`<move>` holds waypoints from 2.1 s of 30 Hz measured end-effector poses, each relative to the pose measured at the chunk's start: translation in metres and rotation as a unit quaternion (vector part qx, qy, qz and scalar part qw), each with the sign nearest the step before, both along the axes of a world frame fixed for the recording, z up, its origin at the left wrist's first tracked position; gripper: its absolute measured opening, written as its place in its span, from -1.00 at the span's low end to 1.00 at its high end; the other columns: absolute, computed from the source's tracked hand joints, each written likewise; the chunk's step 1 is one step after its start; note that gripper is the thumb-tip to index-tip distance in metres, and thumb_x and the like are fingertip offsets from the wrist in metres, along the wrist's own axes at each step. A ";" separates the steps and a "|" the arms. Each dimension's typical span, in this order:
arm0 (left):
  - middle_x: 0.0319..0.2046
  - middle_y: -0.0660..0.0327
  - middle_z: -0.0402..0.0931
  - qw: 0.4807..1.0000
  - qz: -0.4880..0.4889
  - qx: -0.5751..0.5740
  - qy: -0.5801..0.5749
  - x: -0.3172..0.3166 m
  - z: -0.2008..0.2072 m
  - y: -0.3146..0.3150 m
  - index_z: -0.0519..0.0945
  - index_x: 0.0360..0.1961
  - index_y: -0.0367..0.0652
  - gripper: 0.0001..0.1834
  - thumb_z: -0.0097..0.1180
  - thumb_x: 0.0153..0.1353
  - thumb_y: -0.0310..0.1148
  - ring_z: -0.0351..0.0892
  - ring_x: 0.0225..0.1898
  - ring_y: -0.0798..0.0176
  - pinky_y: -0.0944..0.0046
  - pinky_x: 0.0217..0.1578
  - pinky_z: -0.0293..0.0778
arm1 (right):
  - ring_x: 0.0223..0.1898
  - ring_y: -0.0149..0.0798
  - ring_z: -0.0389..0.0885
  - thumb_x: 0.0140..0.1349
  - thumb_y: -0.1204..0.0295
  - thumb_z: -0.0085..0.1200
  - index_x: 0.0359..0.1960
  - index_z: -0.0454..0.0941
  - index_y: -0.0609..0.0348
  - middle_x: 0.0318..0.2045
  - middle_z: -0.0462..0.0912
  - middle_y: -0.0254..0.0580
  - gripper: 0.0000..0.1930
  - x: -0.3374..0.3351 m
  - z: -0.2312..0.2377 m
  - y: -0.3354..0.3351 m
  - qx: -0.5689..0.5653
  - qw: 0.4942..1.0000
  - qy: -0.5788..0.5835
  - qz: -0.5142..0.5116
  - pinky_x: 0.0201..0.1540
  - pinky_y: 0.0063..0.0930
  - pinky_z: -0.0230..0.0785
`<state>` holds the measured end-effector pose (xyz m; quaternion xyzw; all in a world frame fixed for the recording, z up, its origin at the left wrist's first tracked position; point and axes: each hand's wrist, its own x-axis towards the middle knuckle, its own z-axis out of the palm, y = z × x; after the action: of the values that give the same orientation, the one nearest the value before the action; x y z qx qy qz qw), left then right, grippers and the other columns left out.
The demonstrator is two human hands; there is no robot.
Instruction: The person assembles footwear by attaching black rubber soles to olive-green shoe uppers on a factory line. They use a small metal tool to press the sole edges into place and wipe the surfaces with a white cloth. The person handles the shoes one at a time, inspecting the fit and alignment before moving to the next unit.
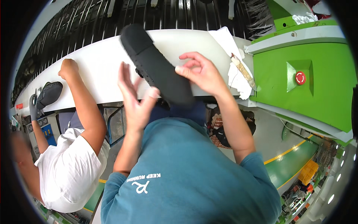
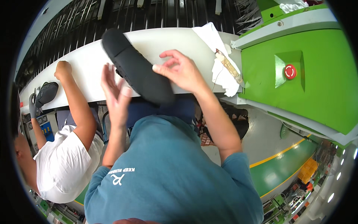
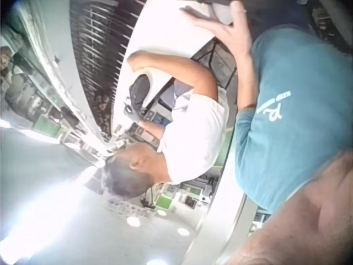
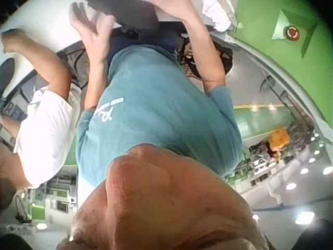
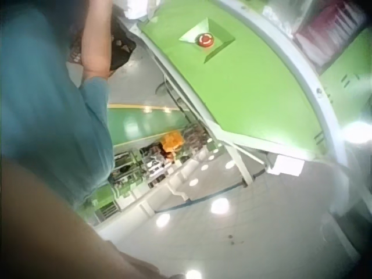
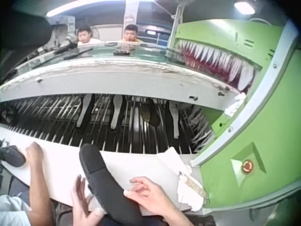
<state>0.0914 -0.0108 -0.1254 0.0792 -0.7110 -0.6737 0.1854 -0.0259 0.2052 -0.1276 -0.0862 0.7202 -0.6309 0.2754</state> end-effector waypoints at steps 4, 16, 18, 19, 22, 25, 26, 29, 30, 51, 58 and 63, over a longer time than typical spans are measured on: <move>0.64 -0.18 0.05 0.985 -0.065 -0.129 -0.089 0.014 0.010 0.019 0.09 0.65 -0.27 0.10 0.51 0.23 -0.25 0.28 0.56 -0.12 -0.04 0.40 0.40 | -0.30 -0.40 0.70 0.05 0.25 0.68 0.26 0.56 0.20 -0.14 0.71 -0.16 -0.25 0.028 0.003 -0.004 0.092 0.980 0.161 -0.071 -0.25 -0.46 0.58; 0.39 -0.12 0.56 0.942 -0.227 -0.238 -0.071 -0.022 0.038 -0.046 0.57 0.40 -0.32 -0.30 0.44 0.22 -0.41 0.55 0.43 -0.04 0.06 0.43 0.39 | -0.16 -0.21 0.69 0.01 0.51 0.56 -0.28 0.86 0.07 -0.22 0.78 -0.32 -0.79 -0.021 0.013 0.055 0.119 0.827 0.548 -0.049 -0.11 -0.36 0.58; 0.39 -0.10 0.57 0.943 -0.231 -0.228 -0.071 -0.024 0.032 -0.050 0.58 0.40 -0.31 -0.27 0.46 0.18 -0.36 0.56 0.42 -0.01 0.06 0.44 0.37 | -0.16 -0.21 0.68 0.02 0.50 0.56 -0.28 0.86 0.07 -0.22 0.78 -0.33 -0.80 -0.027 0.009 0.057 0.098 0.827 0.553 -0.021 -0.13 -0.36 0.57; 0.38 -0.09 0.57 0.945 -0.230 -0.221 -0.074 -0.025 0.031 -0.049 0.59 0.39 -0.32 -0.27 0.47 0.17 -0.36 0.56 0.42 -0.01 0.06 0.44 0.37 | -0.17 -0.22 0.67 0.02 0.50 0.56 -0.28 0.85 0.08 -0.22 0.78 -0.33 -0.80 -0.029 0.008 0.058 0.086 0.827 0.555 -0.006 -0.13 -0.35 0.57; 0.37 -0.10 0.59 0.948 -0.220 -0.213 -0.090 -0.026 0.032 -0.048 0.61 0.37 -0.35 -0.25 0.50 0.13 -0.34 0.57 0.41 -0.01 0.05 0.44 0.37 | -0.14 -0.22 0.66 0.05 0.50 0.54 -0.31 0.82 0.10 -0.21 0.77 -0.36 -0.83 -0.035 0.014 0.059 0.084 0.826 0.557 0.030 -0.13 -0.34 0.56; 0.36 -0.12 0.59 0.952 -0.220 -0.193 -0.089 -0.028 0.027 -0.051 0.62 0.36 -0.36 -0.24 0.52 0.11 -0.33 0.56 0.41 -0.03 0.02 0.44 0.37 | -0.08 -0.22 0.66 0.11 0.48 0.48 -0.33 0.80 0.11 -0.18 0.76 -0.38 -0.89 -0.039 0.020 0.059 0.090 0.826 0.553 0.066 -0.08 -0.33 0.56; 0.36 -0.14 0.59 0.953 -0.220 -0.187 -0.093 -0.028 0.027 -0.052 0.62 0.35 -0.37 -0.23 0.53 0.08 -0.33 0.55 0.42 -0.05 0.01 0.44 0.38 | -0.08 -0.23 0.65 0.13 0.44 0.46 -0.35 0.79 0.10 -0.18 0.75 -0.41 -0.90 -0.040 0.020 0.057 0.091 0.824 0.555 0.071 -0.06 -0.32 0.55; 0.36 -0.16 0.58 0.952 -0.222 -0.186 -0.100 -0.029 0.025 -0.055 0.62 0.35 -0.39 -0.21 0.54 0.06 -0.33 0.55 0.42 -0.05 0.01 0.44 0.37 | -0.09 -0.24 0.65 0.14 0.40 0.44 -0.39 0.77 0.12 -0.20 0.73 -0.43 -0.89 -0.041 0.026 0.056 0.086 0.824 0.555 0.082 -0.03 -0.30 0.54; 0.35 -0.16 0.59 0.953 -0.222 -0.183 -0.098 -0.030 0.025 -0.055 0.62 0.34 -0.40 -0.20 0.54 0.05 -0.32 0.56 0.41 -0.05 0.01 0.44 0.38 | -0.09 -0.24 0.65 0.14 0.40 0.44 -0.39 0.76 0.12 -0.21 0.72 -0.43 -0.89 -0.041 0.028 0.057 0.082 0.824 0.555 0.085 -0.03 -0.30 0.54; 0.28 -0.15 0.65 0.961 -0.195 -0.154 -0.121 -0.034 0.044 -0.042 0.71 0.06 -0.41 -0.63 0.43 0.26 -0.48 0.69 0.22 0.15 0.12 0.32 0.50 | -0.02 -0.12 0.60 0.10 0.33 0.50 -0.47 0.69 0.09 -0.17 0.65 -0.33 -0.80 -0.041 0.025 0.031 0.006 0.876 0.465 0.127 0.09 -0.21 0.45; 0.11 -0.11 0.76 0.953 -0.141 -0.238 -0.123 -0.039 0.054 -0.022 0.68 -0.16 -0.43 -0.68 0.55 0.18 -0.46 0.77 0.02 0.22 0.20 0.10 0.67 | 0.01 -0.09 0.58 0.03 0.34 0.57 -0.52 0.60 0.12 -0.15 0.63 -0.23 -0.69 -0.048 0.027 0.020 -0.021 0.918 0.368 0.150 0.11 -0.19 0.42; 0.03 -0.10 0.79 0.949 -0.100 -0.279 -0.108 -0.042 0.050 -0.015 0.68 -0.23 -0.43 -0.63 0.62 0.11 -0.42 0.80 -0.04 0.20 0.18 0.05 0.70 | 0.01 -0.08 0.58 0.00 0.32 0.59 -0.48 0.59 0.11 -0.15 0.62 -0.21 -0.68 -0.055 0.024 0.013 0.001 0.919 0.359 0.160 0.11 -0.21 0.42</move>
<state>0.0490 -0.0253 -0.0756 0.0245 -0.8906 -0.4509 0.0538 -0.0805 0.2181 -0.1033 -0.4209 0.7479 -0.5044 0.0955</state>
